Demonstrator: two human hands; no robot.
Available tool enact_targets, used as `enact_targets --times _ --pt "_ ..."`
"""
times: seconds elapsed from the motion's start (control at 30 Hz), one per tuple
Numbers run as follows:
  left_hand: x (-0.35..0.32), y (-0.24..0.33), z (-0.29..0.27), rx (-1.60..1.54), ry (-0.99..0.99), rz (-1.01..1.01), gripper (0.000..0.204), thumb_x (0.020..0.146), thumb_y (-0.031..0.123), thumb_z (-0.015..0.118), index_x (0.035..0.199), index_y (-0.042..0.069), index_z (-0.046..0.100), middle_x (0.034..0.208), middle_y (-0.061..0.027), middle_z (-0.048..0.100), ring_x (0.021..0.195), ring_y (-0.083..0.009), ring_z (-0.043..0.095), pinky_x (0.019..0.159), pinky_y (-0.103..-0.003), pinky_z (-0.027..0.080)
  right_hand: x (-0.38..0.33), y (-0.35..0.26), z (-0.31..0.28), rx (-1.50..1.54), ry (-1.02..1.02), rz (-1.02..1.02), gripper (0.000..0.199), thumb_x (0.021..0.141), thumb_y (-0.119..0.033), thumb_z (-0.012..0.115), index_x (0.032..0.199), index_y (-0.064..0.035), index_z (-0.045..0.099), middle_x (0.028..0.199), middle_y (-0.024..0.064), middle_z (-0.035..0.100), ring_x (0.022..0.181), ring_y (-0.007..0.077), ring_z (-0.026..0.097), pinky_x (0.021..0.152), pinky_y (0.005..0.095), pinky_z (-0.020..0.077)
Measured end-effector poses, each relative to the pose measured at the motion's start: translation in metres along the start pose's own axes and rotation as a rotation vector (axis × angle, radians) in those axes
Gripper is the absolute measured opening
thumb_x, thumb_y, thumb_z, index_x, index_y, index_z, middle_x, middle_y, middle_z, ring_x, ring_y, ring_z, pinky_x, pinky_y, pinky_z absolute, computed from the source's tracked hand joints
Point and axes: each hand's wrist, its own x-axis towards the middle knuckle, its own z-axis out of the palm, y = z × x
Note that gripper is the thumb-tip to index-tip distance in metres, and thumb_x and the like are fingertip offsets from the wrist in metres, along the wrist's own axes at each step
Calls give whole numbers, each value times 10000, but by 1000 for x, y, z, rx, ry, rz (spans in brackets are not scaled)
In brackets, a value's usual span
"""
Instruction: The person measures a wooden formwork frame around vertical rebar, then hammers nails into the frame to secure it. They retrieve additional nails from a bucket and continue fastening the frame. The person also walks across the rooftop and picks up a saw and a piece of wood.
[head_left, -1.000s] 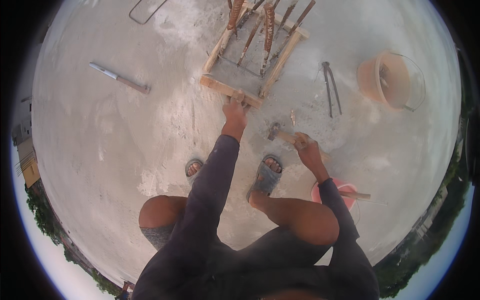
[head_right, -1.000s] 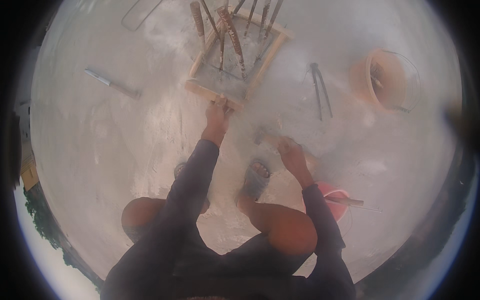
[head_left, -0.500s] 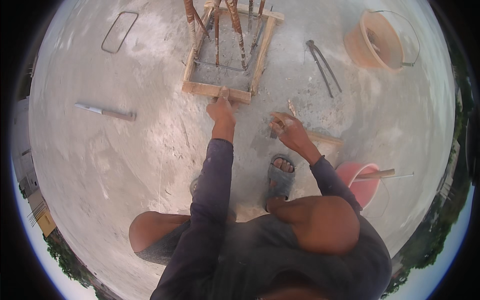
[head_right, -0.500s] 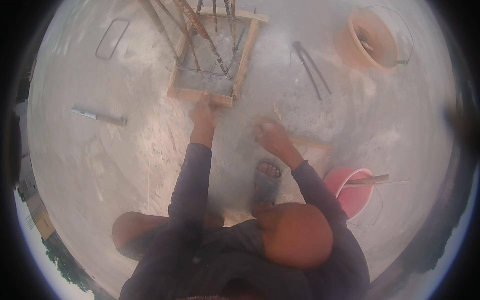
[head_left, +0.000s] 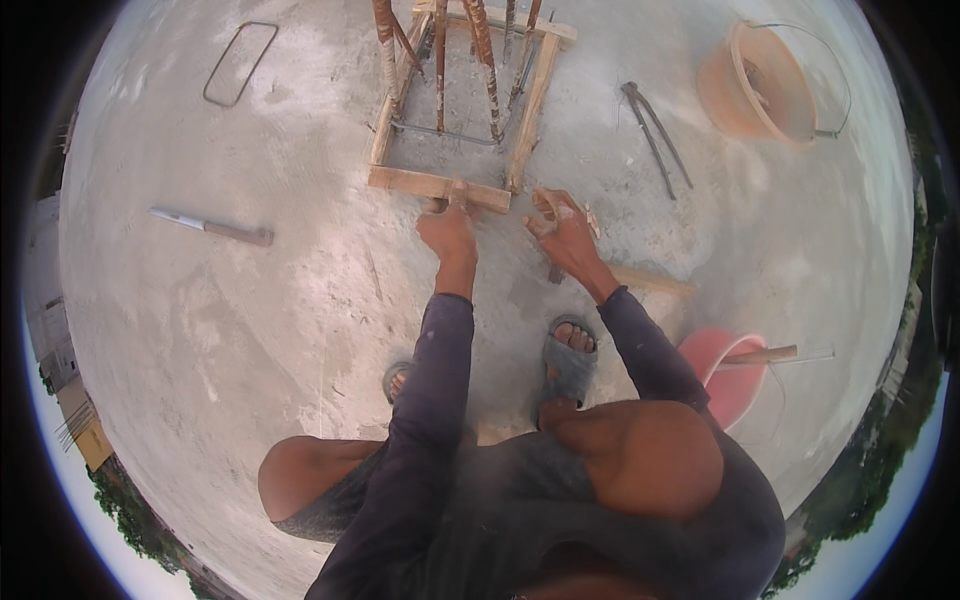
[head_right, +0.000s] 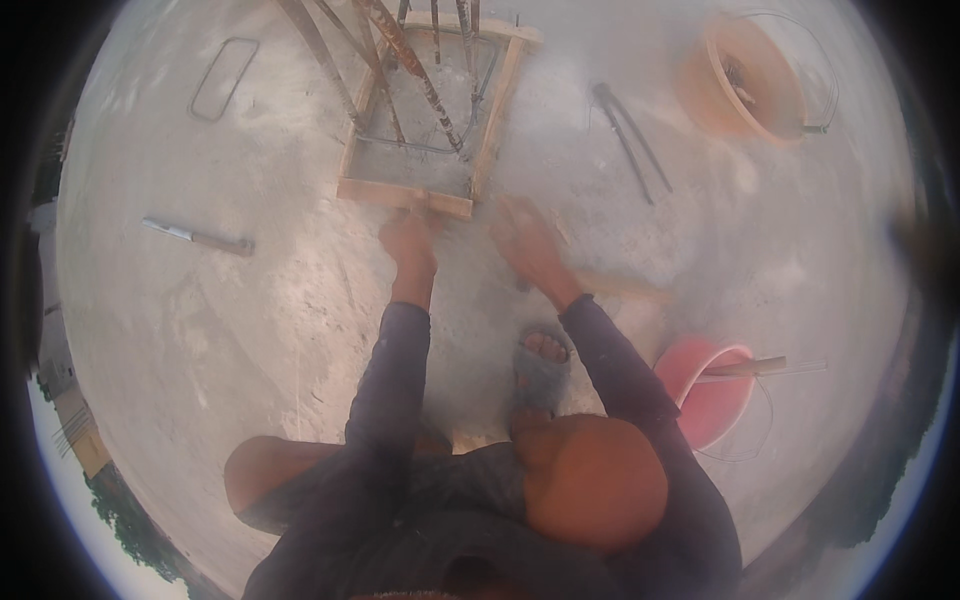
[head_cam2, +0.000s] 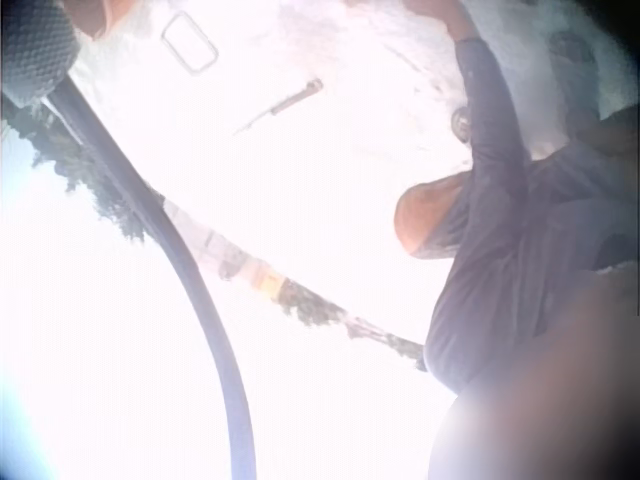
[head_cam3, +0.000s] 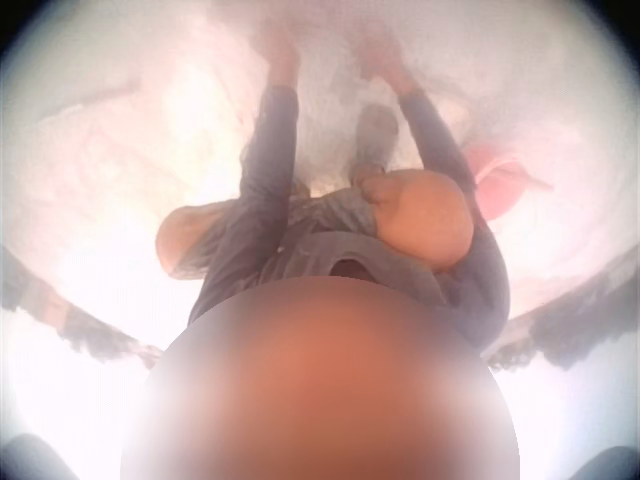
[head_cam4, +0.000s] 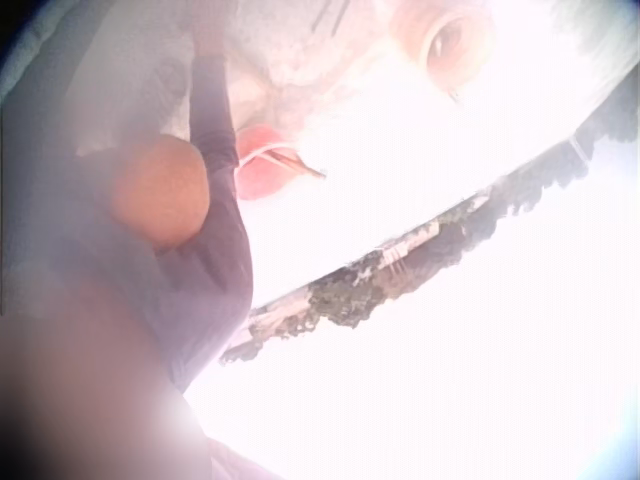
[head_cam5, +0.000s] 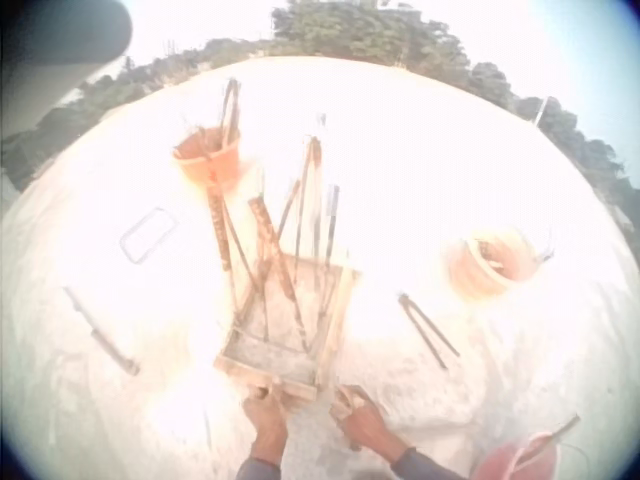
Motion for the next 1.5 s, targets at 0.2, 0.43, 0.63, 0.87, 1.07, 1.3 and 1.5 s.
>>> enact_targets --times 0.2,0.43,0.63,0.87,1.07,1.3,1.5 --pt "1 -1 -1 88 18 116 384 881 220 798 1033 -117 694 795 -110 687 591 -138 607 513 -315 473 15 -17 30 174 112 -31 579 829 -78 800 1355 -28 562 1296 150 565 1197 277 610 1029 376 541" --pt "0 1 -3 145 21 73 344 895 188 779 1048 -107 691 780 -90 679 603 -141 590 520 -315 463 11 -15 42 183 168 -2 544 811 -90 823 1303 -13 604 1304 146 553 1183 267 615 973 362 578" --pt "-4 9 1 -7 -16 19 309 935 155 735 1095 -102 671 825 -81 667 646 -132 599 508 -295 476 13 -15 42 248 174 12 521 801 -129 844 1269 -44 634 1267 141 562 1157 257 622 956 356 580" --pt "-9 18 0 71 -94 -30 306 939 161 733 1107 -87 666 912 -103 674 708 -151 621 576 -308 562 13 -13 40 220 176 -33 535 796 -171 857 1268 -62 629 1249 139 568 1131 261 629 935 368 569" --pt "-3 8 1 -35 -88 -1 323 944 163 732 1135 -85 653 925 -102 682 727 -157 631 589 -323 554 11 -14 40 270 206 -62 535 812 -217 848 1275 -65 628 1252 143 576 1131 259 625 936 383 558" --pt "-5 8 5 32 -26 3 385 922 179 758 1187 -69 630 923 -108 689 694 -162 620 583 -321 531 16 -14 13 298 133 -31 471 857 -190 801 1270 -49 624 1240 149 601 1095 261 643 899 367 565" --pt "-16 4 13 125 243 105 531 909 204 763 1323 -32 528 1206 -193 606 1052 -234 597 721 -344 538 -10 13 -58 -57 60 -16 422 878 -155 758 1266 -56 625 1231 161 606 1056 281 659 856 388 567"
